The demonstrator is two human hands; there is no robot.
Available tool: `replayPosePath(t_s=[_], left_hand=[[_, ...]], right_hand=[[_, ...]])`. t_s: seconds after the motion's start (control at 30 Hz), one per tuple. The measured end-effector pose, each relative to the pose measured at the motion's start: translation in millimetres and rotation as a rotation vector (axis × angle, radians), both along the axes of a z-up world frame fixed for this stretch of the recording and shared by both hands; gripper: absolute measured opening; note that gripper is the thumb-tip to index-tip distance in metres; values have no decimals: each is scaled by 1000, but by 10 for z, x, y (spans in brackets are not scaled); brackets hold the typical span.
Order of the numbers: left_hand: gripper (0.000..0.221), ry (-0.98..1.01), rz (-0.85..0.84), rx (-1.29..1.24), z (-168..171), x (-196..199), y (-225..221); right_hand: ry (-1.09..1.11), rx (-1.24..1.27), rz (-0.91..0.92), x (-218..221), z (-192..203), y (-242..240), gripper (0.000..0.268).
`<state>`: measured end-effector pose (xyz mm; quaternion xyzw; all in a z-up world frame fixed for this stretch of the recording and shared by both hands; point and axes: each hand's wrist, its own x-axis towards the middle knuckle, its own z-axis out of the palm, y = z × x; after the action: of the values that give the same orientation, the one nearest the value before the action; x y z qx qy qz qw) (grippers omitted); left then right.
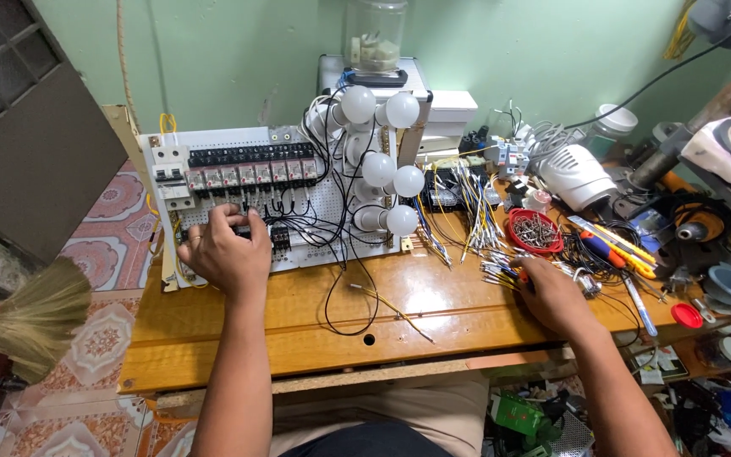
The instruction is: Wiring a circuit breaker panel by connecting various wires to terminals using a screwdriver.
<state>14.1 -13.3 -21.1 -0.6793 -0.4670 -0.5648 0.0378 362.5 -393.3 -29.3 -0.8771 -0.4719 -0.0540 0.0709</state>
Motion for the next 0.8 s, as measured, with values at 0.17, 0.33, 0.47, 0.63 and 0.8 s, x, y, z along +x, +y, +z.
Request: replayPosePath(t_s=[0.17, 0.33, 0.47, 0.63, 0.8], left_hand=[[24, -5, -12, 15, 41, 1, -25], [24, -14, -8, 37, 61, -12, -33], [17, -105, -90, 128, 108, -18, -23], [10, -231, -202, 226, 100, 88, -132], [11, -451, -1053, -150, 447, 214, -1015]], right_hand=[[-25, 221, 30, 36, 74, -29, 41], [-47, 436, 72, 77, 204, -25, 38], [-74, 666, 163, -207, 438, 52, 31], [334, 888, 188, -883, 616, 434, 39], [862, 855, 369, -1526, 752, 890, 42]])
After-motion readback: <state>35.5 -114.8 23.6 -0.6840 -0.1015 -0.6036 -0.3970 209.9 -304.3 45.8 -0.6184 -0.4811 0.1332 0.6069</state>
